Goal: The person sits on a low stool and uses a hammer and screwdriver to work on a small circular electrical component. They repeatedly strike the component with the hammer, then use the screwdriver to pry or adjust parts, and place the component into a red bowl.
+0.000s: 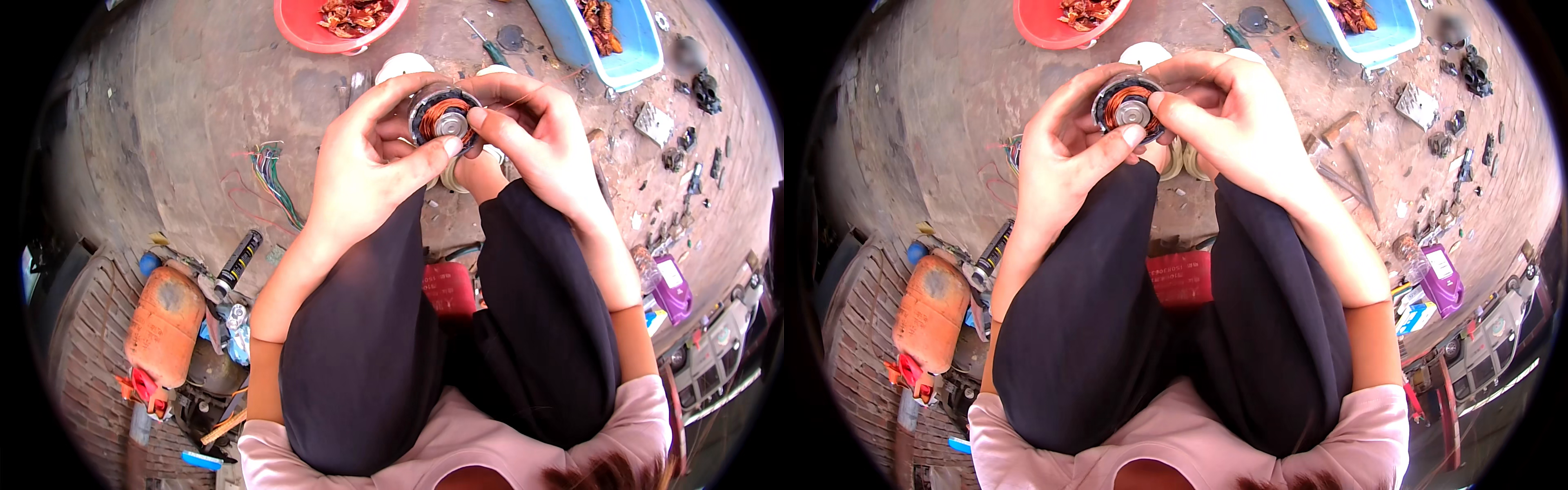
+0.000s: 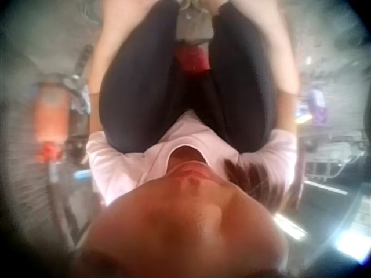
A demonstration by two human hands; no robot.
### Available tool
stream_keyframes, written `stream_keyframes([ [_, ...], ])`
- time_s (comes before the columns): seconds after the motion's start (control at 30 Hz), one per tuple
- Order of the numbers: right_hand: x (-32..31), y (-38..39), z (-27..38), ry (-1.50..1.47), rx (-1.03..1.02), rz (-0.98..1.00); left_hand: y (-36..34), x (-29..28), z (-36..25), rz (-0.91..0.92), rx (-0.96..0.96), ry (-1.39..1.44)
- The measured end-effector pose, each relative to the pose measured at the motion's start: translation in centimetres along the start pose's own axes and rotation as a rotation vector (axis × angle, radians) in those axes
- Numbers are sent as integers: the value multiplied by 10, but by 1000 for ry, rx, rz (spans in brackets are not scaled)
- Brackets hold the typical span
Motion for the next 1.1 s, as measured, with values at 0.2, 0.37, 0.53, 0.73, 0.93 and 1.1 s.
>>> stream_keyframes([
  [0.2,-2,4,-2,-25,-100,-77,-4,7,1,30,33,-30],
  [0.37,-3,6,-12,15,-64,-117,-8,14,10,27,37,-1],
  [0.53,-4,2,-13,19,-105,-79,-8,7,21,-24,-121,42],
  [0.73,-5,-1,-19,48,-101,-111,-9,5,23,-82,-62,43],
  [0.93,-5,-2,-3,340,-307,-226,-8,3,21,-121,15,-27],
  [1.1,-5,-1,0,406,-260,-219,-7,1,15,-66,87,-242],
])
Point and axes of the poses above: each hand's wrist, its own y-axis away from the middle knuckle, its own x-axis out of the palm, z = x × y, the point moved 6 cm from there along -y, towards the middle knuckle, and after that the axes turned 4 degrees about x, right-handed, at the moved point
